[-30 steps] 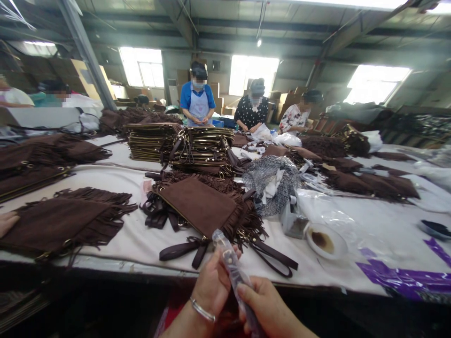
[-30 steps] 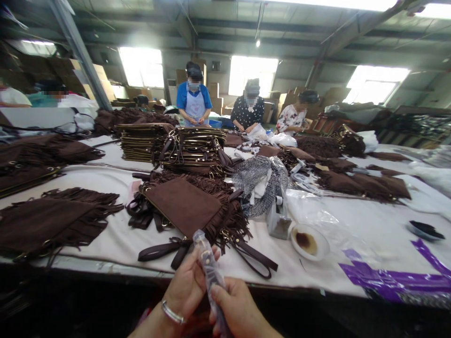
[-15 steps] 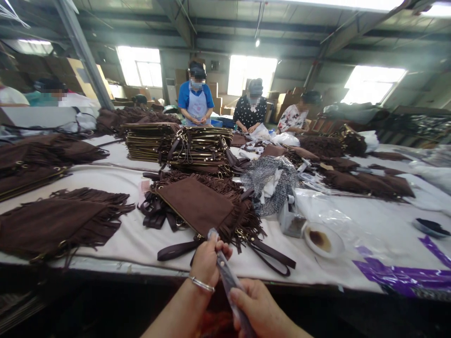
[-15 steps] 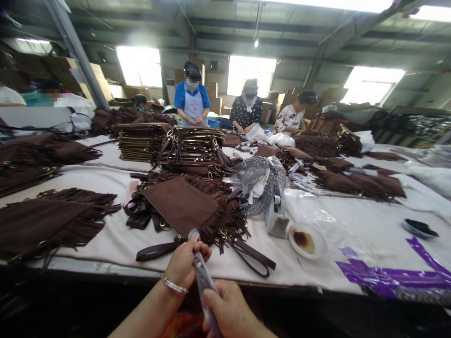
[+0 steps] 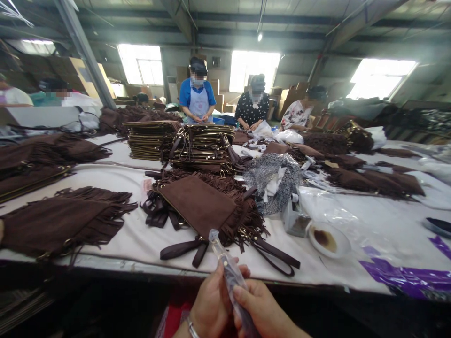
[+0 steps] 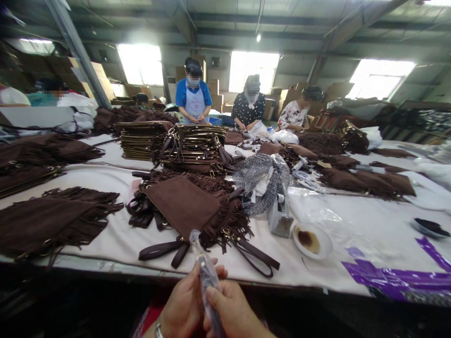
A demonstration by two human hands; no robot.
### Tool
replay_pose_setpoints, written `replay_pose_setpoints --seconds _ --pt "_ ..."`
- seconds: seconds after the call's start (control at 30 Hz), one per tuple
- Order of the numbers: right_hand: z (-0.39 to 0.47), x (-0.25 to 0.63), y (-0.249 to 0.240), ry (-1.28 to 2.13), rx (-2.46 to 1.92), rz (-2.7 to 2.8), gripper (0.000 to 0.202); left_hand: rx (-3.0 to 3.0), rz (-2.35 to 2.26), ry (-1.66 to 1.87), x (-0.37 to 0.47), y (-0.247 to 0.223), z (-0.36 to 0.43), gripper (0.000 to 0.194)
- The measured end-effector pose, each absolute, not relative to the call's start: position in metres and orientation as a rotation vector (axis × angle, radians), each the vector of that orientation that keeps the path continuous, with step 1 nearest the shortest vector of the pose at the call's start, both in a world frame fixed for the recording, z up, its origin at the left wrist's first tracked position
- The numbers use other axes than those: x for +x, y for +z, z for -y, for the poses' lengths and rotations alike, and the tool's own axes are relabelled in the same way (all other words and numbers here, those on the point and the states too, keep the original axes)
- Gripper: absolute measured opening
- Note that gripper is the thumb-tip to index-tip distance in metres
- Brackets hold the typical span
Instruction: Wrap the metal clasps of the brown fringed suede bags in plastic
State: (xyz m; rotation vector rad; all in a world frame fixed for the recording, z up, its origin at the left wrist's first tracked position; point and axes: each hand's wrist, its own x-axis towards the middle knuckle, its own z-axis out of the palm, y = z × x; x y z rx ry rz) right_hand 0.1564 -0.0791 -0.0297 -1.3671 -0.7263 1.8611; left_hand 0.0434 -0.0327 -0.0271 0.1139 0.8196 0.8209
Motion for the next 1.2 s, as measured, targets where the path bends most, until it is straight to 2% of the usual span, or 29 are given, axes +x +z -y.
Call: replay_pose_setpoints --seconds 0.2,0.5,0.73,0.87,1.0,1.1,1.2 --pt "0.080 0.151 -0.031 1.962 -1.302 0.816 0.061 0.094 -0.919 1.028 0.052 -0.026 0.029 0.013" --pt "0.058 0.162 -0.005 1.946 -1.280 0.746 0.047 0.236 -0.906 1.074 0.057 -0.007 -0.014 0.027" --pt "0.082 0.175 -0.014 2.097 -1.099 0.778 0.042 0.316 -0.907 1.111 0.047 -0.005 -0.034 0.024" --pt "0.095 0.184 -0.013 2.124 -1.261 1.003 0.032 0.373 -0.934 1.066 0.041 -0.006 -0.031 0.028" --pt "0.090 0.195 -0.003 1.854 -1.504 1.500 0.013 0.431 -0.974 0.971 0.019 -0.003 -0.024 0.033" --pt "0.070 0.198 0.006 1.351 -1.568 1.754 0.015 0.532 -1.028 0.846 -0.002 -0.003 -0.013 0.033" --pt "0.041 0.187 0.014 0.827 -1.358 2.025 0.021 0.600 -1.062 0.758 -0.015 -0.006 0.003 0.032"
